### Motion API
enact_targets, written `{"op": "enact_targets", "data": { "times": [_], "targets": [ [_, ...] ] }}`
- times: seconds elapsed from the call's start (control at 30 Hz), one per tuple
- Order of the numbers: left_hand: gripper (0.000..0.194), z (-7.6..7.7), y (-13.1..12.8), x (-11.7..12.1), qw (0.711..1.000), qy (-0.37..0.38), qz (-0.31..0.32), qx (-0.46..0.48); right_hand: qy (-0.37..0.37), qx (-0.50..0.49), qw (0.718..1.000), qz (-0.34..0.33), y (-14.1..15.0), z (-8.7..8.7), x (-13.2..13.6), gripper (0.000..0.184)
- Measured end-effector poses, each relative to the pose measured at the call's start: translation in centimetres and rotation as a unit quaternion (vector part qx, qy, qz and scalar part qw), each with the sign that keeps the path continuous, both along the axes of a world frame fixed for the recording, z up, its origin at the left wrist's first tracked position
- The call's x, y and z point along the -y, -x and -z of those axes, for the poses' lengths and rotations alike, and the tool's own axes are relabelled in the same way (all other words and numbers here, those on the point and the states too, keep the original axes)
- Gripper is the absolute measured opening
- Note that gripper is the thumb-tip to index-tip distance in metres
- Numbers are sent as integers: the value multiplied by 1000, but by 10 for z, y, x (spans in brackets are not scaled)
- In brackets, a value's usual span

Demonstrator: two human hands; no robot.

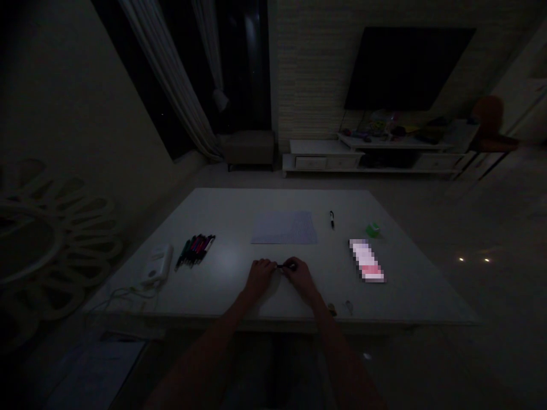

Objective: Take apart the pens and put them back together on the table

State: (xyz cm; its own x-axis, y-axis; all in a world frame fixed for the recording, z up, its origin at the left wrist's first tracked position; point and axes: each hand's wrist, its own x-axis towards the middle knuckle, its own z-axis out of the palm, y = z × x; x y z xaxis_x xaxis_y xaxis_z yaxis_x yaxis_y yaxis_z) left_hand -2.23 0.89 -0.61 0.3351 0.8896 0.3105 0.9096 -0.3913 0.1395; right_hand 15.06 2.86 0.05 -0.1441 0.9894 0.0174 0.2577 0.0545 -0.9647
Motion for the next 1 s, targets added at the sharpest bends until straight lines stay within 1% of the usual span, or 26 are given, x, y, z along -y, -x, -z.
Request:
{"op": "enact_targets", "data": {
  "times": [0.07, 0.17, 0.27, 0.33, 0.4, 0.43, 0.53, 0.57, 0.67, 0.7, 0.77, 0.83, 0.97, 1.0],
  "targets": [
    [21, 0, 0, 0, 1000, 0, -2, -1, -2, 14, 1000, 6, 1, -1, 0, 32],
    [21, 0, 0, 0, 1000, -4, 0, -1, 4, 28, 1000, -5, 2, -1, 0, 33],
    [19, 0, 0, 0, 1000, -2, -2, 2, -31, 16, 999, 10, 3, 0, 1, 30],
    [19, 0, 1, 0, 1000, 3, -4, 2, -14, 21, 1000, 15, 3, 0, 1, 33],
    [21, 0, 1, 1, 1000, 8, -2, 2, 12, 33, 999, 6, 4, 1, 1, 37],
    [22, 0, 1, 1, 1000, 9, 0, 1, 9, 35, 999, 2, 4, 1, 1, 37],
    [21, 1, 1, 0, 1000, 10, 0, 2, -33, 15, 999, 14, 4, 2, 0, 32],
    [21, 1, 0, 0, 1000, 8, 0, 2, -28, 7, 999, 19, 3, 2, 0, 33],
    [22, 1, 0, 0, 1000, 0, 1, 4, 29, 6, 1000, 10, 2, 1, 0, 39],
    [22, 2, 0, 0, 1000, -3, 1, 5, 31, 7, 999, 5, 1, 1, 0, 39],
    [21, 2, 0, 0, 1000, -6, -1, 7, -2, 5, 1000, 6, 1, 1, 1, 34],
    [20, 2, 1, 0, 1000, -3, -2, 3, -30, -11, 999, 20, 1, 2, 1, 32],
    [20, 0, 1, 0, 1000, 0, 0, -1, 17, -11, 1000, 7, 1, 4, -1, 38],
    [20, 0, 1, 1, 1000, -2, -2, 1, 14, -4, 1000, 3, 0, 4, -1, 37]
  ]
}}
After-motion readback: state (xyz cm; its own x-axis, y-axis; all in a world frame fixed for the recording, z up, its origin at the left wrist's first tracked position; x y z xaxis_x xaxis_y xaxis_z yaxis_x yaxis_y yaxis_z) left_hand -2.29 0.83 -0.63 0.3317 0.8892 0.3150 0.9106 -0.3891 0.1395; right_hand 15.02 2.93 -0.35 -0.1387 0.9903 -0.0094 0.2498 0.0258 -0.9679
